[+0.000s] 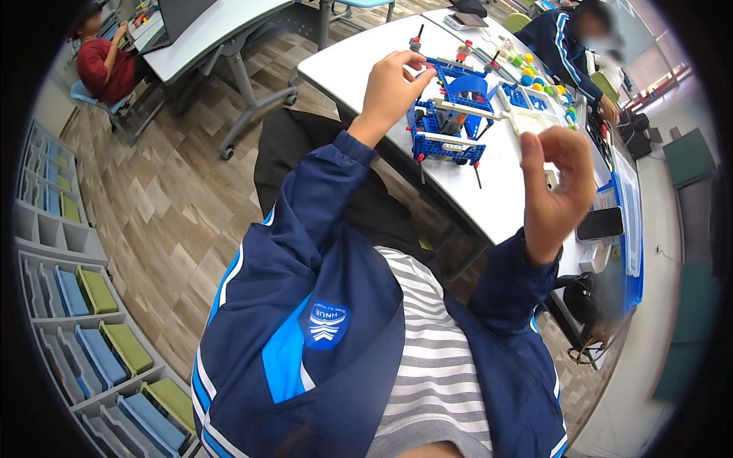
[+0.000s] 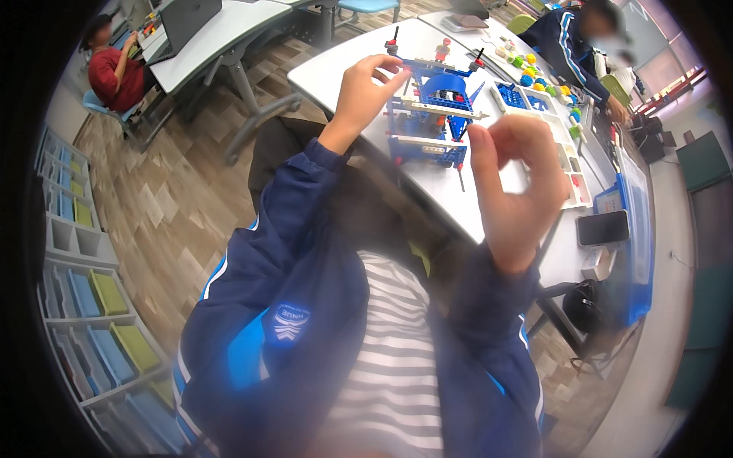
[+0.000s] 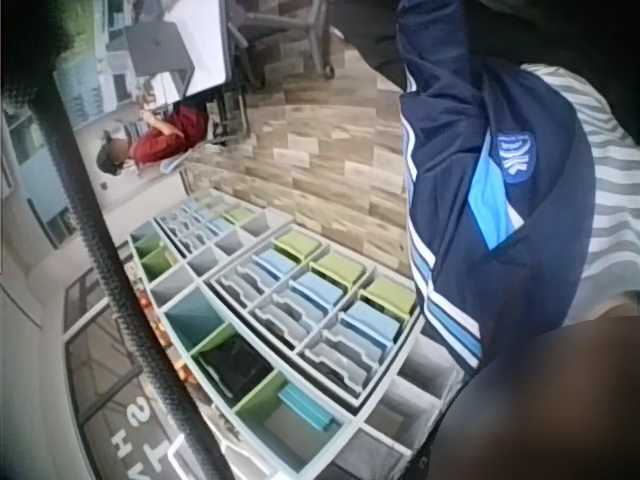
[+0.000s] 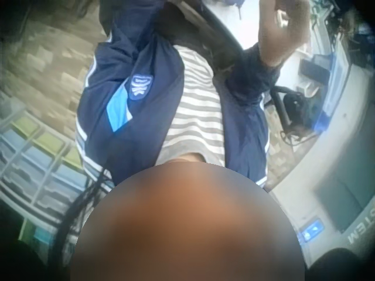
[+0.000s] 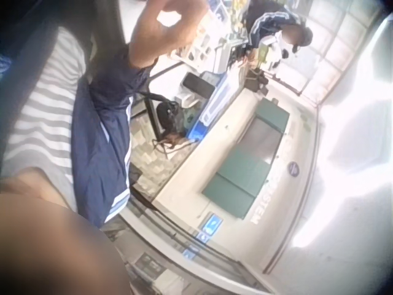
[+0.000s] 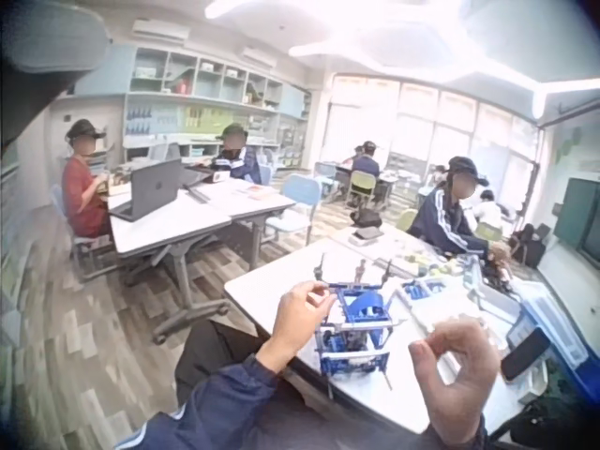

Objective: The person assembles a blue and white robotic frame on a table, attaching red connectors, blue beams, and circular blue discs. They retrieve parts from a blue bin and a compartmentalized tray, then fit the discs onto the frame's vertical rods.

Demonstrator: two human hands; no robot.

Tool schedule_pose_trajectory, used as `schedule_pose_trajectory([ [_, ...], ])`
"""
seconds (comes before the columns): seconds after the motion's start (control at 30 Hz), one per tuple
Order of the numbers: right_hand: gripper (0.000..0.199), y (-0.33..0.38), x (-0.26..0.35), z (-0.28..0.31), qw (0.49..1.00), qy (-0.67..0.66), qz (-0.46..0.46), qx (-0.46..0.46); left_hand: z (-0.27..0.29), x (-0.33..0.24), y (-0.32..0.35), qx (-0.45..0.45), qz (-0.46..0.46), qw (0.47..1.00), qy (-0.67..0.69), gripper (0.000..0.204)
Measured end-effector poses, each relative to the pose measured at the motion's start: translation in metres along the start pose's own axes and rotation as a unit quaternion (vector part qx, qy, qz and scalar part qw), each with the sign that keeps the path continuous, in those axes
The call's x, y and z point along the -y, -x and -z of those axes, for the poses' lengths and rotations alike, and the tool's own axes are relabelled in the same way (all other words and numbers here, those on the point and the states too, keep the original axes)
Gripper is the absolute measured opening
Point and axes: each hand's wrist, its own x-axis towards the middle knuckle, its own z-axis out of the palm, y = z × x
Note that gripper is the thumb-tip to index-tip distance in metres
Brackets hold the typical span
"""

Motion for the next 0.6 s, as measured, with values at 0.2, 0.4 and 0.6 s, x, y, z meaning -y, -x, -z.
schedule_pose_trajectory([
  [0.2,0.017,-0.018,-0.085,-0.018,0.995,-0.006,-0.093,0.023,-0.018,-0.007,0.002,-0.015,-0.069,0.981,-0.182,0.014],
  [0.4,0.029,-0.053,-0.185,-0.035,0.896,-0.173,-0.387,0.129,-0.024,0.005,-0.004,-0.042,-0.107,0.982,-0.152,0.013],
  [0.6,0.034,-0.055,-0.21,-0.066,0.813,-0.207,-0.499,0.216,-0.029,0.013,-0.011,-0.03,-0.107,0.985,-0.133,0.011],
])
